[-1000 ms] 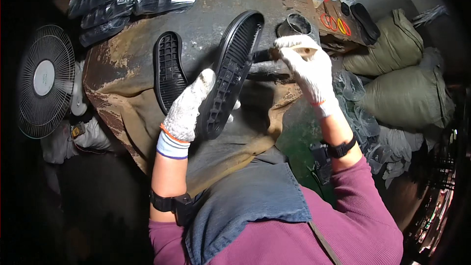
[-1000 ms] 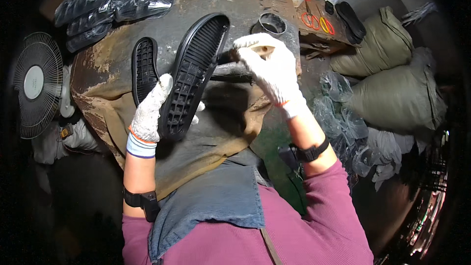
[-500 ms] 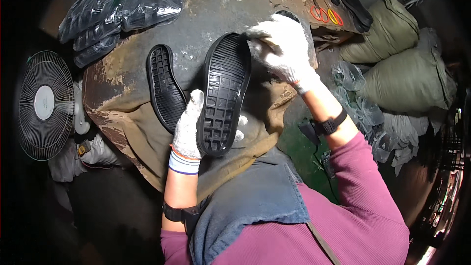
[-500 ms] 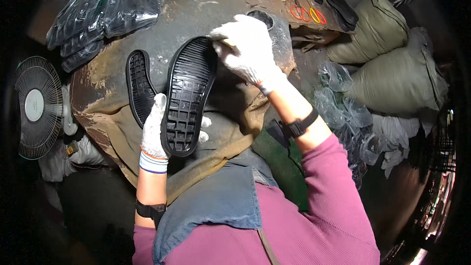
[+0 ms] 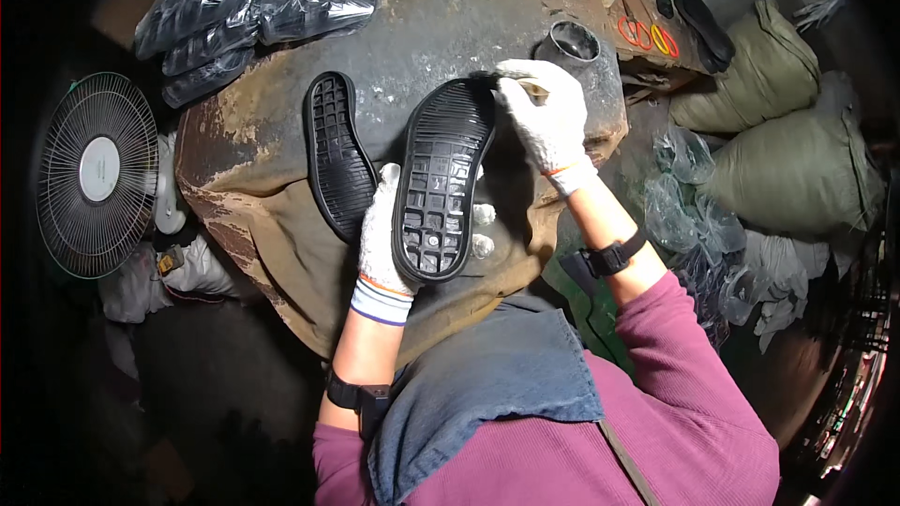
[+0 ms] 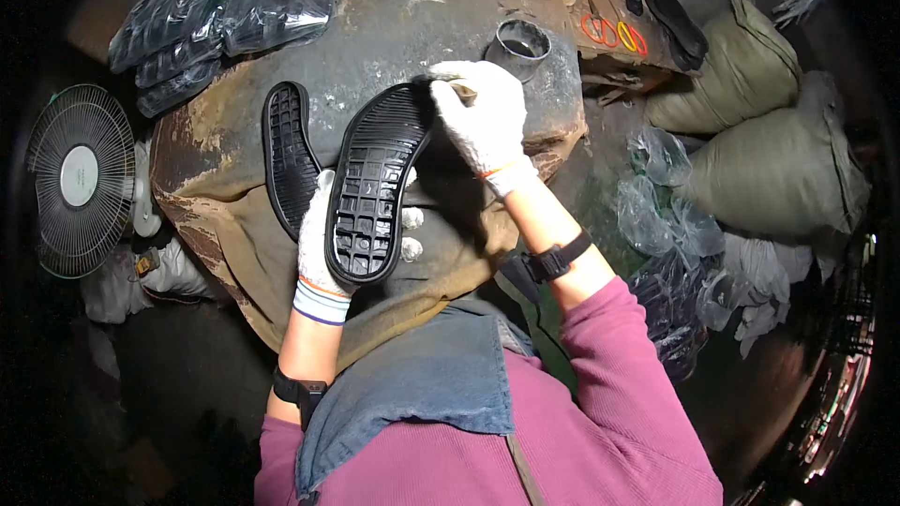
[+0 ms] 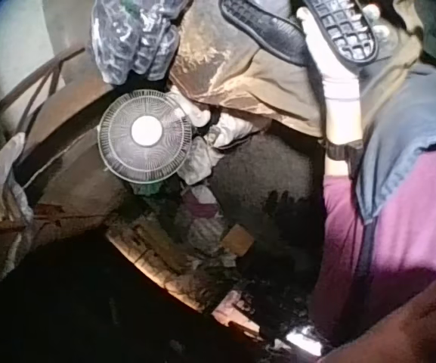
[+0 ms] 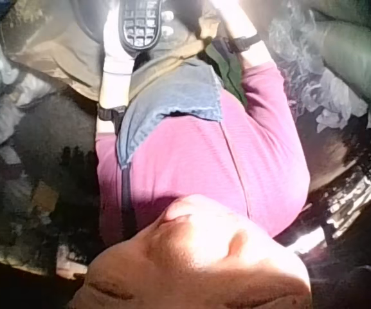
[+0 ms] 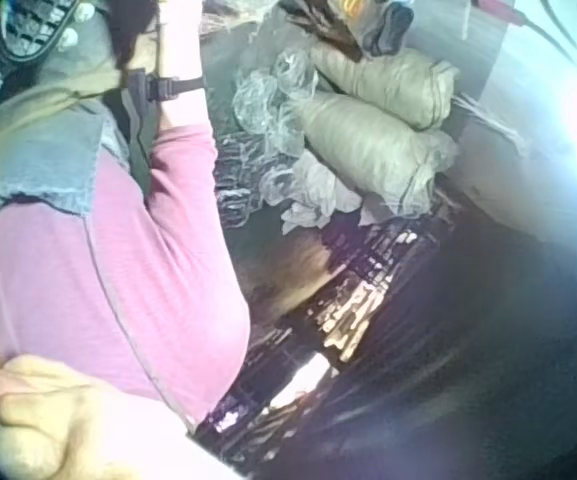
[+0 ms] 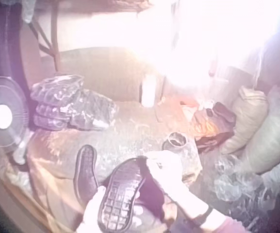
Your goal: The person applies liquid to the soles of shoes using a brush, handling them one at a time. After coating each sole, the person places the shoe into a stack and then packs the stack into a plastic bag.
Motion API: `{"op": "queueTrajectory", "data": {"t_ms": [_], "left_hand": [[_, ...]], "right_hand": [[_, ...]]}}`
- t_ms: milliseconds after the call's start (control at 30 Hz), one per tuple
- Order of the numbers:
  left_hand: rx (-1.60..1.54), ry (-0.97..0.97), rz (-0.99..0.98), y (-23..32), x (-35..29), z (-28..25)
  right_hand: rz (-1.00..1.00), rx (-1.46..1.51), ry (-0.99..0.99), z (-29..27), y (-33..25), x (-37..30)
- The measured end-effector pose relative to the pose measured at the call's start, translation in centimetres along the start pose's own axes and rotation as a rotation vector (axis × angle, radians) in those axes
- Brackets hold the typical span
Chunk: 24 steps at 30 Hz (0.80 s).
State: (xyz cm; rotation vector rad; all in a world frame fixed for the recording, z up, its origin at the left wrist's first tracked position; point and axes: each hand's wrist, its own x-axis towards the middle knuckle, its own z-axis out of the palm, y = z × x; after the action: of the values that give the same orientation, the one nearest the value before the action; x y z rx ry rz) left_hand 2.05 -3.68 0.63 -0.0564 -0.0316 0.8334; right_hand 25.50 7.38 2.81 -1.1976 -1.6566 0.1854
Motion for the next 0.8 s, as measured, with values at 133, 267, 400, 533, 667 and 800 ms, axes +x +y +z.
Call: {"op": "queueTrajectory", "data": {"t_ms": [133, 267, 400, 533, 667, 800], "left_hand": [[0.003, 0.081, 0.066, -0.5, -0.4, -0.4], [0.008, -0.044, 0.049, -0.3, -0.6, -0.6], [-0.093, -0.042, 0.021, -0.8, 0.1, -0.7], [0.017, -0.09, 0.052, -0.8, -0.6, -2.6], [0.054, 0.011, 0.271, -1.1, -0.7, -2.8], [-0.061, -0.19, 0.268, 0.4, -0.5, -2.9]], "right_hand": [[-0.21, 0.086, -0.096, 1.5, -3.8, -0.9], [-0.071, 0.072, -0.068, -0.1, -2.0, 0.0], [0.178, 0.318, -0.095, 0.9, -1.1, -0.4], [0.024, 0.424, -0.369, 1.0, -4.7, -1.9], [-0.105, 0.391, -0.503, -0.6, -8.3, -2.7], [-0.259, 0.298, -0.53, -1.5, -10.0, -4.7]]}}
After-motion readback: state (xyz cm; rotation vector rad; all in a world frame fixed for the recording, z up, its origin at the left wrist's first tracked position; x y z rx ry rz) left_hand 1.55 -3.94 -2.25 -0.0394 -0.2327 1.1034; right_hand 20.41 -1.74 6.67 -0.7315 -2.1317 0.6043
